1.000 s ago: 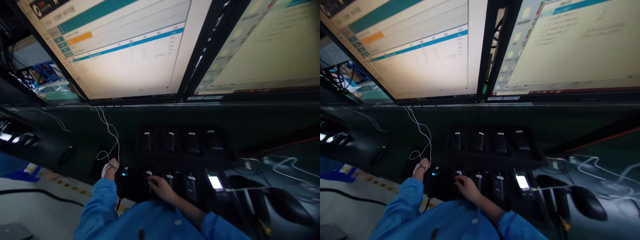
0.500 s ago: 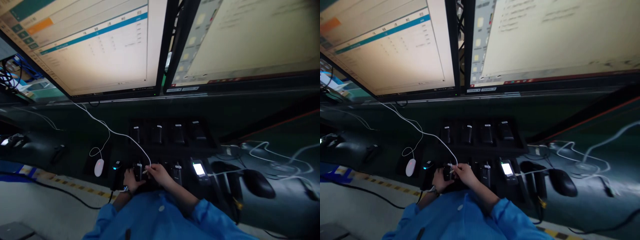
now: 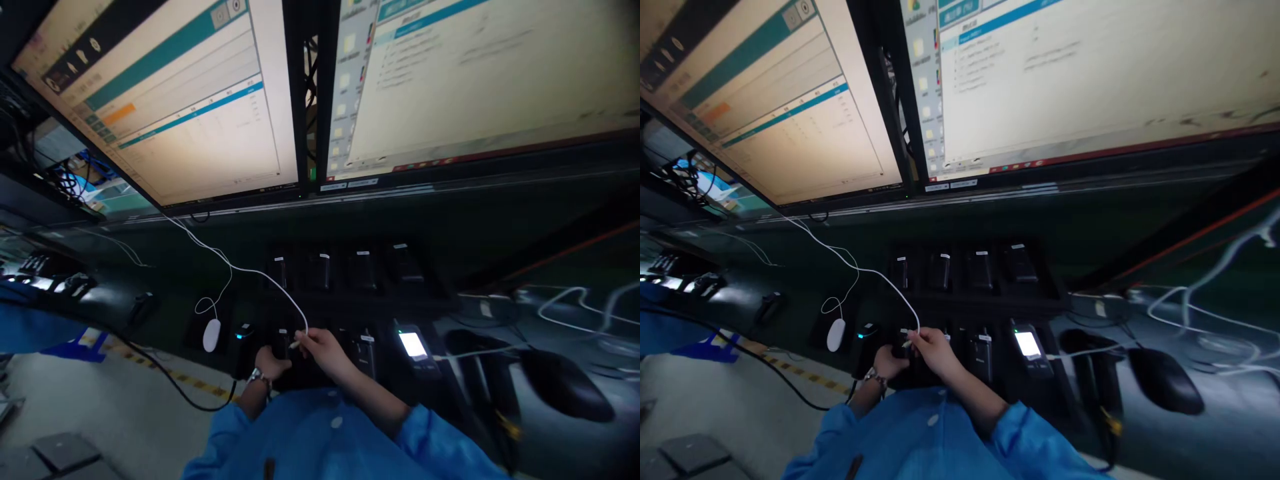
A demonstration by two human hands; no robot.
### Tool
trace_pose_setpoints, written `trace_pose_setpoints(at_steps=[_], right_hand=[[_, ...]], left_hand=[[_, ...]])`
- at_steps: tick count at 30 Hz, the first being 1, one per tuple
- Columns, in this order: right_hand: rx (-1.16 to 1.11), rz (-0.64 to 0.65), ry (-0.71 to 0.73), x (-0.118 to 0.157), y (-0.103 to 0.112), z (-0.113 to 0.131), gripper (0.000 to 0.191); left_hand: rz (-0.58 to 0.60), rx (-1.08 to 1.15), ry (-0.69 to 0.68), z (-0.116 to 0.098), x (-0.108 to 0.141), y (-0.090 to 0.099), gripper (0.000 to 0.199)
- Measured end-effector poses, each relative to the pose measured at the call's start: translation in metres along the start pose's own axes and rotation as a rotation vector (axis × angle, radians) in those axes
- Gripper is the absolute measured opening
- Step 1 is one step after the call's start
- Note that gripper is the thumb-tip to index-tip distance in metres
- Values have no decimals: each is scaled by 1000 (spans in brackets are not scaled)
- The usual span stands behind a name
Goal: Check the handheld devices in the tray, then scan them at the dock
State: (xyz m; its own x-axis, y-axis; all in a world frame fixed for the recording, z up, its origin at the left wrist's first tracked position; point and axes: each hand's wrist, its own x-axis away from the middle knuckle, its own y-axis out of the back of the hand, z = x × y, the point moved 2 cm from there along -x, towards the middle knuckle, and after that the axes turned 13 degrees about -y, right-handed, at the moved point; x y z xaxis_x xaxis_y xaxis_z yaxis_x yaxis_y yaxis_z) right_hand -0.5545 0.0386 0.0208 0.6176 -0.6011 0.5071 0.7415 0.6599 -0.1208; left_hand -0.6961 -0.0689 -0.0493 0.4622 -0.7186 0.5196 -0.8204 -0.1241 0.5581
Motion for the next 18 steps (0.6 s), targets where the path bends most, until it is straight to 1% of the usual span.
trace_pose_setpoints(at_steps=[2, 6, 8, 10, 12, 15, 17, 18], right_hand=[[-28, 7, 16, 4, 2, 5, 42], [-83, 85, 17, 16, -3, 18, 40], [-117, 136, 23, 23, -11, 27, 40], [-159, 163, 49, 30, -19, 36, 40], [-211, 149, 82, 37, -25, 45, 40], [-259, 101, 133, 45, -28, 56, 37], [-244, 90, 186, 49, -30, 62, 33], [-238, 96, 206, 50, -31, 64, 31]], left_hand=[[31, 320, -25, 1, 9, 8, 35], [69, 895, -78, -1, 33, 24, 38], [76, 1189, -72, -8, 43, 30, 38], [86, 1422, -65, -18, 51, 35, 36], [116, 1569, -76, -32, 58, 40, 35], [208, 1781, -95, -51, 69, 48, 37], [241, 1804, -133, -58, 75, 53, 37], [239, 1793, -155, -61, 77, 55, 36]])
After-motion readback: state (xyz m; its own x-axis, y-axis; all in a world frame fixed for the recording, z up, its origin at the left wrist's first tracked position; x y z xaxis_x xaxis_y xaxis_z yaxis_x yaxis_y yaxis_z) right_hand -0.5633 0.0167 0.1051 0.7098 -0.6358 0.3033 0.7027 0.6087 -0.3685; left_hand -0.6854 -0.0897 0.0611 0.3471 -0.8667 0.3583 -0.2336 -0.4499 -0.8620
